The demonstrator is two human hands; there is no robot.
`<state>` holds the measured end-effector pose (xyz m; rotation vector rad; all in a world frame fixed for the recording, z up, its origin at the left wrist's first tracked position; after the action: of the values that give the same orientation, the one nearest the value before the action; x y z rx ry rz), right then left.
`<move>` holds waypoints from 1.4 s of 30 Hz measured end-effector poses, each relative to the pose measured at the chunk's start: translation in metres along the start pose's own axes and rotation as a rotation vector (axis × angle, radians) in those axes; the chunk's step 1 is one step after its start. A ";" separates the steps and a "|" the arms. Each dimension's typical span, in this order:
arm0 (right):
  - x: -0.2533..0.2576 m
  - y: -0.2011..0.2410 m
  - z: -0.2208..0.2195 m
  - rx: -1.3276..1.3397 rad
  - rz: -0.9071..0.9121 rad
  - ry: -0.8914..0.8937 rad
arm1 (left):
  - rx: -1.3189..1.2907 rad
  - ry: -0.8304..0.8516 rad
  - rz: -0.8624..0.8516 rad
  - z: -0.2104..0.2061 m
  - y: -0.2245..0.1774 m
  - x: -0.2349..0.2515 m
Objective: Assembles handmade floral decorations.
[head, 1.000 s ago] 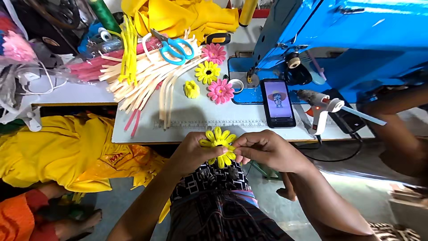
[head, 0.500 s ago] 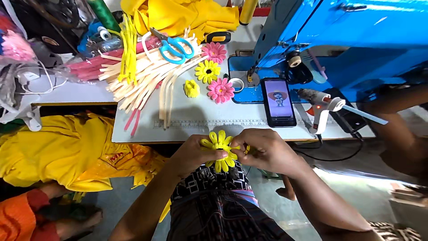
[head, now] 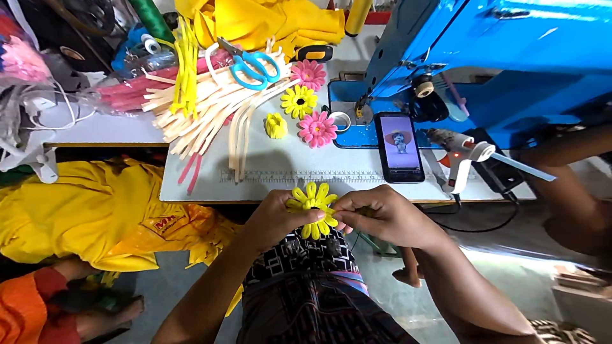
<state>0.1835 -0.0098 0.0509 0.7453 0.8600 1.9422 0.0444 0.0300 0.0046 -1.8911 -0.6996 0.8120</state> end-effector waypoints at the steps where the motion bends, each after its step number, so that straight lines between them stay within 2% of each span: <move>1: 0.000 -0.002 0.002 -0.010 -0.010 -0.004 | 0.005 0.007 0.006 0.001 0.001 0.000; 3: 0.000 0.000 0.011 -0.119 0.008 -0.054 | 0.014 0.023 0.042 0.002 0.003 -0.001; 8: 0.003 0.017 0.014 -0.387 0.207 -0.133 | -0.037 0.049 0.112 0.002 0.007 0.001; 12: 0.003 0.017 0.012 -0.361 0.234 -0.128 | -0.119 0.075 0.133 0.001 0.008 0.001; 17: 0.005 0.014 0.007 -0.227 0.257 -0.026 | -0.179 0.144 0.179 0.000 0.014 0.002; 19: 0.006 0.013 0.007 -0.238 0.243 -0.057 | -0.212 0.154 0.183 -0.002 0.016 0.004; 23: 0.006 0.011 0.008 -0.363 0.213 -0.181 | -0.292 0.070 0.202 -0.002 0.018 0.004; 28: 0.003 0.019 0.003 -0.557 0.298 -0.213 | -0.318 -0.027 0.197 -0.003 0.017 0.000; 33: 0.000 0.027 0.002 -0.559 0.380 -0.240 | -0.237 -0.066 0.112 -0.003 0.012 0.000; 35: -0.001 0.021 0.005 -0.452 0.343 -0.262 | -0.221 -0.065 0.090 -0.002 0.009 -0.001; 37: -0.004 0.011 0.009 -0.310 0.234 -0.269 | -0.187 -0.069 0.055 -0.001 0.005 -0.002; 40: -0.004 -0.002 0.007 -0.204 0.079 -0.169 | -0.106 -0.074 0.022 0.000 0.000 -0.003; 42: -0.005 -0.003 0.004 -0.150 0.059 -0.105 | -0.066 -0.074 0.024 -0.002 -0.001 -0.003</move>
<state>0.1905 -0.0117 0.0501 0.7824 0.6277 1.9762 0.0440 0.0272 0.0067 -1.9404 -0.7584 0.8874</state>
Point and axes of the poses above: each hand's wrist, its own x-axis towards the middle knuckle, its own z-axis out of the back of the hand, y = z × x, the point moved 9 cm from there along x, towards the middle knuckle, and after that the axes turned 12 degrees about -x, right-handed, at the moved point
